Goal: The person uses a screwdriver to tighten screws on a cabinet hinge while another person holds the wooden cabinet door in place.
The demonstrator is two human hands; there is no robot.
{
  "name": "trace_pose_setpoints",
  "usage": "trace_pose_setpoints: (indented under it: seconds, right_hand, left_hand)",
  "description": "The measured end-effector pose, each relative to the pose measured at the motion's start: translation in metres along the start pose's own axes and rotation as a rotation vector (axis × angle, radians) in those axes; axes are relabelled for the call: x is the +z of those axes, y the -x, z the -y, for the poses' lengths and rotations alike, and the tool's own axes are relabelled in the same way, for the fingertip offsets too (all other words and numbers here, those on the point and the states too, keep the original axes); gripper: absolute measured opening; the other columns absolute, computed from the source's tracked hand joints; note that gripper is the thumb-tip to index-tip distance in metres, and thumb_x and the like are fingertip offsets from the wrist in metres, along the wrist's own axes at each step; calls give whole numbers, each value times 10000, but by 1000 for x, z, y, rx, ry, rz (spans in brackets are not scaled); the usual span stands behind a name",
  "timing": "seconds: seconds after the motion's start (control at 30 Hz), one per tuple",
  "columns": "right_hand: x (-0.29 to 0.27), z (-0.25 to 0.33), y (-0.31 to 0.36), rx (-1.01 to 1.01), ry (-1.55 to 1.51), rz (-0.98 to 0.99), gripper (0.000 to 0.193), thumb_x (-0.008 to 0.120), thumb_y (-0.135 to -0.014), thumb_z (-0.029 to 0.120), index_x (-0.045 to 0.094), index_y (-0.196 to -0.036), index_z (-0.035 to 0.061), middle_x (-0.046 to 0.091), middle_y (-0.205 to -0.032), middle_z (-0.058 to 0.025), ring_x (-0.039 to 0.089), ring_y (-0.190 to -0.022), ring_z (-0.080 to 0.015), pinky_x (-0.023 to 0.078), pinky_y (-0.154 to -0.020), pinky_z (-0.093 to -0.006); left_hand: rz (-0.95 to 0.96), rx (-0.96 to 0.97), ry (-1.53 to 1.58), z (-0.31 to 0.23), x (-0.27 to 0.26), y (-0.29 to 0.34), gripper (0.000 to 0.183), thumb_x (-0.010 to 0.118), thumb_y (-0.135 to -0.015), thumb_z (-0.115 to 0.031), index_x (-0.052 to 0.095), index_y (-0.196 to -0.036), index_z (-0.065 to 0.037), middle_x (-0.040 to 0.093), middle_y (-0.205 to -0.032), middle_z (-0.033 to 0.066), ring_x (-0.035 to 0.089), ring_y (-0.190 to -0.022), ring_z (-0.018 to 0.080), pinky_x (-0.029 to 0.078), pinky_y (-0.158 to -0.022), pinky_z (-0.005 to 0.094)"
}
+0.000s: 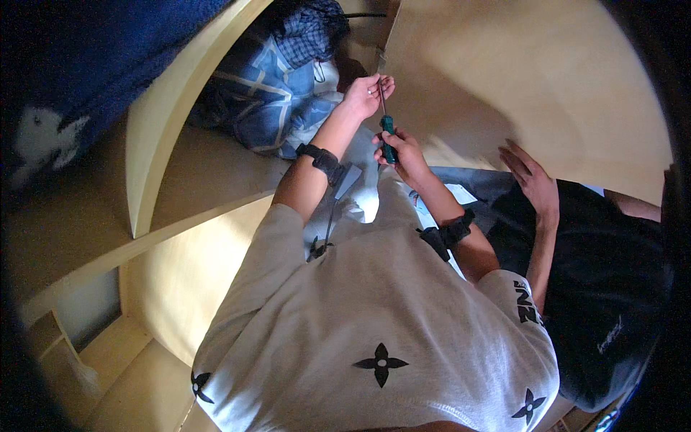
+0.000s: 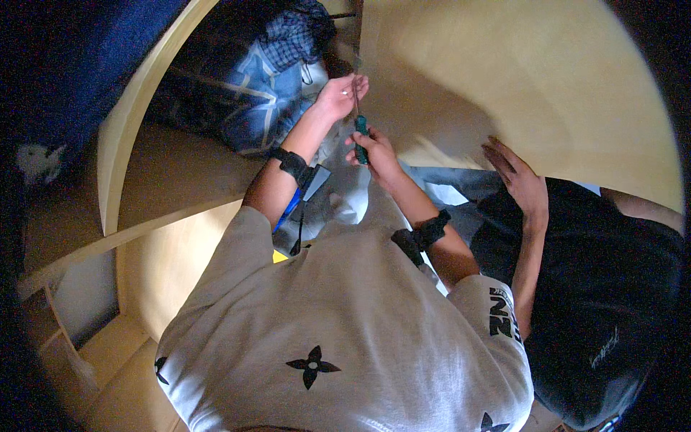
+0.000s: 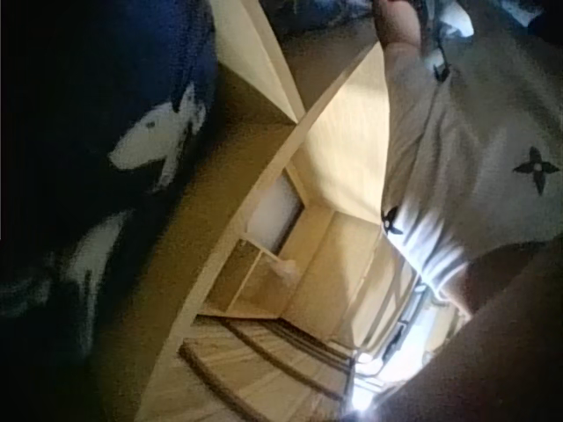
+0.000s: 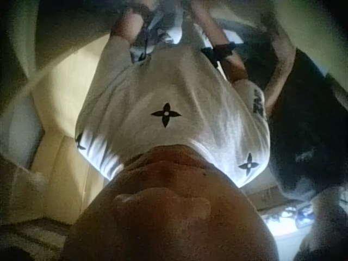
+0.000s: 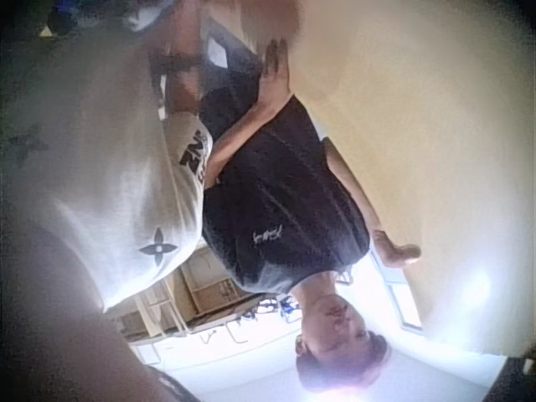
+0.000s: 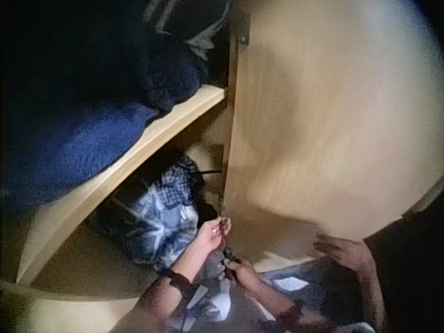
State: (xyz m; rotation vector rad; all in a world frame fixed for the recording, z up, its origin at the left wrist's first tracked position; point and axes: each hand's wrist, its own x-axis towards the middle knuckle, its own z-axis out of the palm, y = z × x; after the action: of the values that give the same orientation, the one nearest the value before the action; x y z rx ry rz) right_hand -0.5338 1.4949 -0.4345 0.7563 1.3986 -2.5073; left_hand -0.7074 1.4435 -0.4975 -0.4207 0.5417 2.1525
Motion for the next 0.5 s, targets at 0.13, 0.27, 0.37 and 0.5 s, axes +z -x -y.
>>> trace_pose_setpoints:
  seconds: [0.13,0.27,0.37,0.5]
  right_hand:
    - [2,-3,-25,-30,16,2,226,482,-910,145,419,-1081,13,582,-895,-100,584,-643,-169,463,-540,-269]
    - [5,-4,-39,-50,12,-5,221,481,-909,142,421,-1078,13,578,-876,-96,580,-634,-167,461,-537,-267]
    - [12,-2,-38,-52,24,-25,216,482,-907,139,426,-1078,20,574,-858,-91,575,-624,-165,458,-530,-267]
    - [11,-8,-42,-82,-28,-40,211,488,-902,134,435,-1080,35,570,-846,-86,573,-623,-164,459,-532,-267]
  left_hand:
    - [-16,-4,-22,-6,-1,-23,173,467,-910,-122,511,-947,41,580,-911,148,593,-819,241,531,-750,336]
    - [44,-56,-108,-18,-7,-36,181,488,-906,-141,528,-939,33,589,-874,131,569,-716,186,500,-643,271]
    - [37,-89,-101,-21,-4,-38,179,492,-905,-144,531,-934,29,590,-867,127,542,-668,159,478,-604,250]
    - [38,-122,-125,-20,8,-32,167,489,-907,-139,526,-915,24,584,-856,121,522,-647,138,466,-587,243]
